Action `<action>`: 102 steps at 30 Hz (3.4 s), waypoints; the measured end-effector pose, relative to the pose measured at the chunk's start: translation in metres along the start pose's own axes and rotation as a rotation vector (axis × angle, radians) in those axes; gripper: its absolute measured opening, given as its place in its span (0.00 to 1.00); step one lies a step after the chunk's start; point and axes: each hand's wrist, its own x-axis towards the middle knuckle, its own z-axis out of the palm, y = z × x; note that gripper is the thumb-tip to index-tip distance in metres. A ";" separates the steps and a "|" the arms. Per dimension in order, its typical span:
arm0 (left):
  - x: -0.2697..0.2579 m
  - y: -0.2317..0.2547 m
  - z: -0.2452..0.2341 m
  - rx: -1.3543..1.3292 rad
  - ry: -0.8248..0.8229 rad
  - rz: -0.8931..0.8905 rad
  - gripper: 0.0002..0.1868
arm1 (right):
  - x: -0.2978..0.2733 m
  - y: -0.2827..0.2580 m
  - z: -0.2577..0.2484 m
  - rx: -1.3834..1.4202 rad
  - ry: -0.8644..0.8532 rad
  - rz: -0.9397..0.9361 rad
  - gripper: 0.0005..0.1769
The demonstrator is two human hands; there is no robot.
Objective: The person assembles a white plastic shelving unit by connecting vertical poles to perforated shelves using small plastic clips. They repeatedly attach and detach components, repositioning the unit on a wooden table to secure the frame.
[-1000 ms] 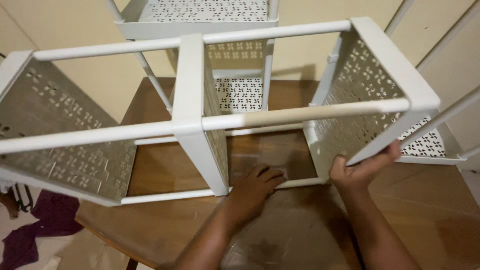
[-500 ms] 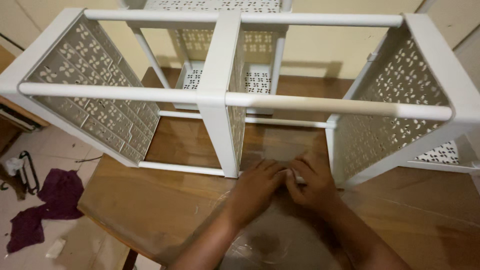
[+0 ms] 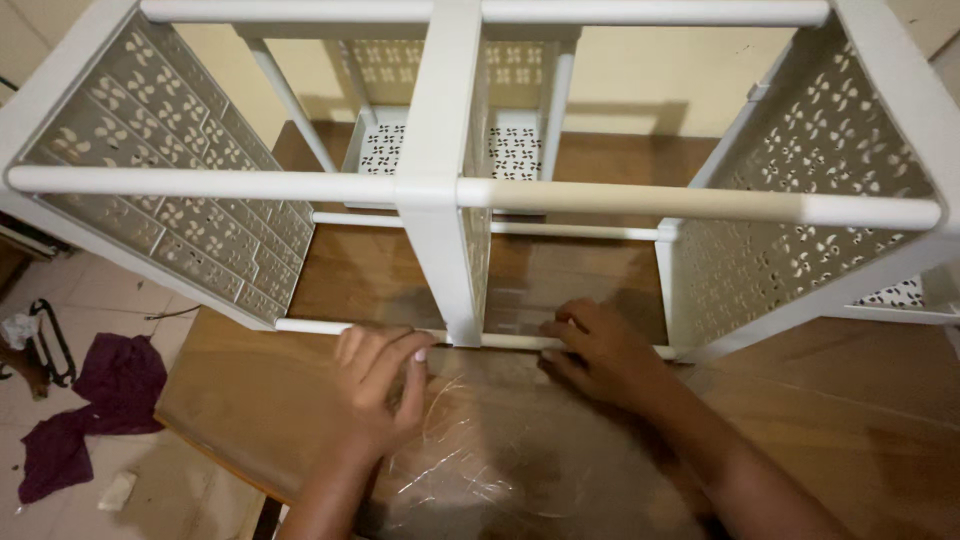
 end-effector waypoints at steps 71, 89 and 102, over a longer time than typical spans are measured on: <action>0.148 0.052 -0.003 0.248 0.366 -0.004 0.21 | 0.135 -0.119 -0.130 -0.282 0.217 -0.090 0.17; 0.164 0.052 -0.067 -0.001 0.055 0.029 0.23 | 0.144 -0.138 -0.139 -0.342 0.198 -0.039 0.16; 0.193 0.035 -0.105 -0.114 -0.202 0.091 0.16 | 0.149 -0.139 -0.132 -0.363 0.201 0.022 0.16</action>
